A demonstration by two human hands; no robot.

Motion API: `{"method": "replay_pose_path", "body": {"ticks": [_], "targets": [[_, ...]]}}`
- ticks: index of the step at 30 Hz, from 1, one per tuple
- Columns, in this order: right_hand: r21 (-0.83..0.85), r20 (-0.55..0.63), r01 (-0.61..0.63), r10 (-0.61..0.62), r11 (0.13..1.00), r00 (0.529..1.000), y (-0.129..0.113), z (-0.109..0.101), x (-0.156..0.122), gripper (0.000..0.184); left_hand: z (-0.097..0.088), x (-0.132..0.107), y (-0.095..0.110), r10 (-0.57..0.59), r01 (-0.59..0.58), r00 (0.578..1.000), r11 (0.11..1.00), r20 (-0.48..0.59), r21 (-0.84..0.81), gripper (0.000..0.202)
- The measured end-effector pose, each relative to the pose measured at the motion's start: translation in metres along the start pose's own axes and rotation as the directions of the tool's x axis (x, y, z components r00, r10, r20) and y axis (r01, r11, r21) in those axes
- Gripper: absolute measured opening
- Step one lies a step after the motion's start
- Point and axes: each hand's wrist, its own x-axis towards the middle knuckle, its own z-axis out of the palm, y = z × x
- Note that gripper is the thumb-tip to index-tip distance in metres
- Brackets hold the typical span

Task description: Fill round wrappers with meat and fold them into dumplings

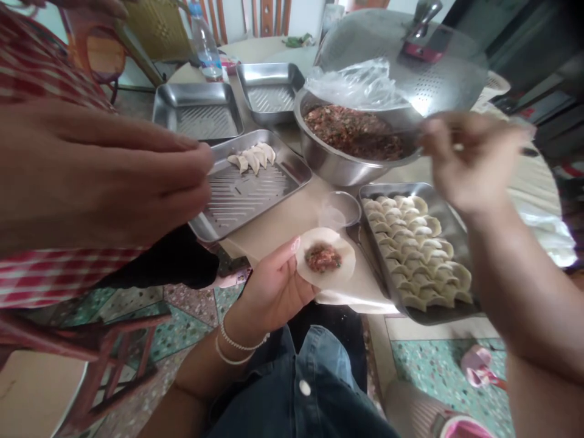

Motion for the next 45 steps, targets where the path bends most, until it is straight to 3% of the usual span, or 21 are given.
{"method": "replay_pose_path", "body": {"ticks": [1, 3, 6, 8, 10, 12, 13, 16, 18, 23, 25, 28, 31, 34, 40, 45], "targets": [[-0.127, 0.068, 0.089, -0.081, 0.988, 0.994, 0.005, 0.007, 0.016, 0.038, 0.0, -0.002, -0.002, -0.008, 0.008, 1.0, 1.0, 0.001, 0.001, 0.047], [-0.225, 0.221, 0.206, -0.156, 0.952, 0.963, 0.011, 0.02, 0.038, 0.041, 0.0, -0.007, -0.006, -0.028, 0.028, 0.999, 1.0, -0.017, -0.003, 0.046], [-0.318, 0.311, 0.229, -0.126, 0.92, 0.942, 0.009, 0.033, 0.042, 0.04, -0.006, -0.01, -0.01, -0.054, 0.054, 0.997, 0.998, -0.048, -0.014, 0.043], [-0.35, 0.266, 0.229, -0.138, 0.908, 0.954, 0.0, 0.033, 0.027, 0.032, -0.011, -0.01, -0.012, -0.061, 0.059, 0.997, 0.998, -0.048, -0.029, 0.04], [-0.333, 0.137, 0.265, -0.232, 0.905, 0.963, -0.009, 0.028, 0.004, 0.033, -0.016, -0.009, -0.013, -0.062, 0.059, 0.996, 0.997, -0.06, -0.048, 0.039], [-0.266, 0.04, 0.369, -0.373, 0.89, 0.927, -0.013, 0.024, -0.021, 0.03, -0.018, -0.008, -0.013, -0.063, 0.057, 0.993, 0.997, -0.1, -0.058, 0.039], [-0.202, 0.064, 0.433, -0.43, 0.878, 0.901, -0.013, 0.023, -0.031, 0.025, -0.018, -0.007, -0.012, -0.059, 0.052, 0.99, 0.997, -0.125, -0.058, 0.039], [-0.052, 0.35, 0.472, -0.427, 0.88, 0.834, -0.006, 0.027, -0.051, 0.032, -0.016, -0.005, -0.009, -0.018, 0.008, 0.981, 0.999, -0.195, -0.05, 0.04], [-0.055, 0.488, 0.446, -0.365, 0.894, 0.793, -0.002, 0.033, -0.056, 0.043, -0.014, -0.004, -0.006, 0.01, -0.02, 0.974, 0.999, -0.224, -0.044, 0.042], [-0.157, 0.645, 0.561, -0.345, 0.813, 0.681, -0.008, 0.05, -0.053, 0.063, -0.012, -0.001, -0.003, 0.075, -0.089, 0.959, 0.995, -0.272, -0.042, 0.04], [-0.209, 0.688, 0.583, -0.306, 0.785, 0.658, -0.012, 0.053, -0.05, 0.066, -0.012, 0.0, -0.003, 0.104, -0.123, 0.949, 0.991, -0.297, -0.047, 0.039], [-0.183, 0.676, 0.553, -0.304, 0.813, 0.671, -0.016, 0.046, -0.05, 0.063, -0.011, 0.003, -0.001, 0.139, -0.16, 0.932, 0.987, -0.335, -0.035, 0.04], [-0.038, 0.535, 0.506, -0.41, 0.862, 0.739, -0.021, 0.031, -0.064, 0.05, -0.008, 0.006, 0.0, 0.173, -0.189, 0.918, 0.982, -0.358, -0.01, 0.039], [0.065, 0.443, 0.525, -0.496, 0.849, 0.747, -0.03, 0.02, -0.092, 0.048, -0.004, 0.01, 0.0, 0.179, -0.192, 0.931, 0.981, -0.319, -0.007, 0.04], [-0.01, 0.361, 0.624, -0.579, 0.782, 0.731, -0.041, 0.019, -0.141, 0.038, 0.002, 0.016, -0.008, 0.157, -0.172, 0.969, 0.983, -0.191, -0.061, 0.042], [-0.049, 0.372, 0.544, -0.491, 0.837, 0.788, -0.04, 0.017, -0.135, 0.047, 0.0, 0.014, -0.013, 0.071, -0.085, 0.987, 0.992, -0.144, -0.094, 0.043]]}}
